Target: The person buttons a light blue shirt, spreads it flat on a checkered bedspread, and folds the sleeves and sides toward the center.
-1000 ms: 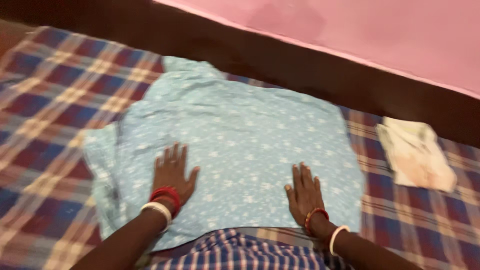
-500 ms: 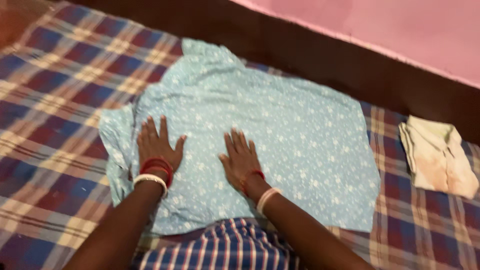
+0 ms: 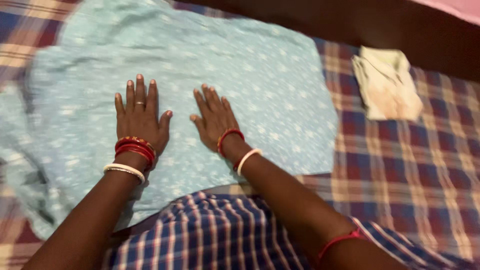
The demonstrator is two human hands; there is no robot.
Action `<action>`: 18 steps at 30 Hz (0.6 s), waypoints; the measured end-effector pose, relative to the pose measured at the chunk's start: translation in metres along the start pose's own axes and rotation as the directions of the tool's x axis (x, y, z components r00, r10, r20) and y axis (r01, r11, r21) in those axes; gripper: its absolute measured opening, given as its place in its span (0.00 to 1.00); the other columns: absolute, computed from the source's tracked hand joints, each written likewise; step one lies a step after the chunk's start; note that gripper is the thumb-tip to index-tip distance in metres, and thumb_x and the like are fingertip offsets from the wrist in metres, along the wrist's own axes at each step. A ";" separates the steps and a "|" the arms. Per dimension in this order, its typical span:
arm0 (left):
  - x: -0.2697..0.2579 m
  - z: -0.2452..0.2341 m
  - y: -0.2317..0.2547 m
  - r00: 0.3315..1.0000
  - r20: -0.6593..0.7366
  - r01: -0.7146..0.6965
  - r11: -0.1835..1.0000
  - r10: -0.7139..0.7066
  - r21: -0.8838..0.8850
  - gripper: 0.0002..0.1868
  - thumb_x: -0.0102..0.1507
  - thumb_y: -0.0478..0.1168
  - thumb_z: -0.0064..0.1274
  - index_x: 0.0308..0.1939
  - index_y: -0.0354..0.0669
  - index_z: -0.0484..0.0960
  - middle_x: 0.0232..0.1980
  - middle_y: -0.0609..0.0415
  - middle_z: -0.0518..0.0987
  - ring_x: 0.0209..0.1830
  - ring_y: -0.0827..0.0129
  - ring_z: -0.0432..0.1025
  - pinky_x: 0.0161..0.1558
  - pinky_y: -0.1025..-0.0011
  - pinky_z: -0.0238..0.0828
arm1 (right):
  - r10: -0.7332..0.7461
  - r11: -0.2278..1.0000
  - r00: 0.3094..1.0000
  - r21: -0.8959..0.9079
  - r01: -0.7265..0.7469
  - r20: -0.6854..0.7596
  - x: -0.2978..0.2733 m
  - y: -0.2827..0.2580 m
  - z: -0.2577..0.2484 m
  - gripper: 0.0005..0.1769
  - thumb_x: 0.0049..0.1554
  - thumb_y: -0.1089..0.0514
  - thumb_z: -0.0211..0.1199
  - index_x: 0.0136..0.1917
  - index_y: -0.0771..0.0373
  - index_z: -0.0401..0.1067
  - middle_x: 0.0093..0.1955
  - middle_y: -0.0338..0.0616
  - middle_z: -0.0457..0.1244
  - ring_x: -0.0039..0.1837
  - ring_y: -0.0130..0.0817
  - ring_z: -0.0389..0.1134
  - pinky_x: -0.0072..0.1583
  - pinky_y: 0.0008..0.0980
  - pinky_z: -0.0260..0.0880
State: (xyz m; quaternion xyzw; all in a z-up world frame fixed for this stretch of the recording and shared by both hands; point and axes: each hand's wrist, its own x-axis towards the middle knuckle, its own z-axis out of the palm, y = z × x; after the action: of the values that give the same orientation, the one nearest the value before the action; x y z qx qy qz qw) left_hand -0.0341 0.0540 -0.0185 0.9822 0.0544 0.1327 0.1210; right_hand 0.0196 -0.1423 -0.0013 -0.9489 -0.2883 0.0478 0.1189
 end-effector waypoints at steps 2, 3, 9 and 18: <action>0.005 0.014 0.033 0.997 0.032 -0.068 0.988 0.073 -0.135 0.41 0.69 0.58 0.37 0.81 0.42 0.48 0.85 0.42 0.42 0.84 0.48 0.36 0.77 0.46 0.26 | 0.056 0.998 0.997 0.020 -0.055 -0.051 -0.010 0.037 -0.006 0.37 0.68 0.43 0.43 0.84 0.60 0.42 0.87 0.54 0.36 0.86 0.48 0.34 0.80 0.50 0.34; 0.006 0.019 0.045 0.993 0.048 -0.098 0.982 0.107 -0.163 0.41 0.69 0.58 0.37 0.81 0.42 0.48 0.85 0.42 0.42 0.84 0.48 0.36 0.77 0.46 0.26 | 0.077 0.996 0.991 0.045 -0.072 -0.105 -0.018 0.057 -0.010 0.37 0.69 0.43 0.43 0.84 0.60 0.42 0.87 0.54 0.36 0.86 0.49 0.34 0.81 0.50 0.35; 0.011 0.040 0.105 0.982 0.140 -0.099 0.979 0.125 -0.177 0.43 0.70 0.62 0.34 0.81 0.40 0.50 0.84 0.40 0.45 0.83 0.45 0.37 0.75 0.42 0.29 | 0.307 0.946 0.933 -0.046 -0.320 -0.186 -0.045 0.109 -0.019 0.39 0.68 0.41 0.45 0.84 0.59 0.43 0.87 0.52 0.38 0.87 0.48 0.37 0.81 0.51 0.38; 0.006 0.033 0.105 0.988 0.130 -0.066 0.989 0.084 -0.135 0.41 0.70 0.61 0.34 0.83 0.44 0.53 0.85 0.41 0.49 0.84 0.47 0.43 0.77 0.46 0.35 | 0.212 0.976 0.975 -0.043 -0.215 -0.065 -0.049 0.131 -0.030 0.40 0.67 0.40 0.43 0.84 0.59 0.39 0.87 0.53 0.34 0.86 0.49 0.33 0.80 0.51 0.35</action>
State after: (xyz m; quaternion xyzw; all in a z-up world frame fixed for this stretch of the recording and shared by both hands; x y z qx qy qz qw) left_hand -0.0110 -0.0539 -0.0214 0.9804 0.0003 0.0734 0.1829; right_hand 0.0539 -0.2819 -0.0041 -0.9781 -0.1821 0.0248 0.0977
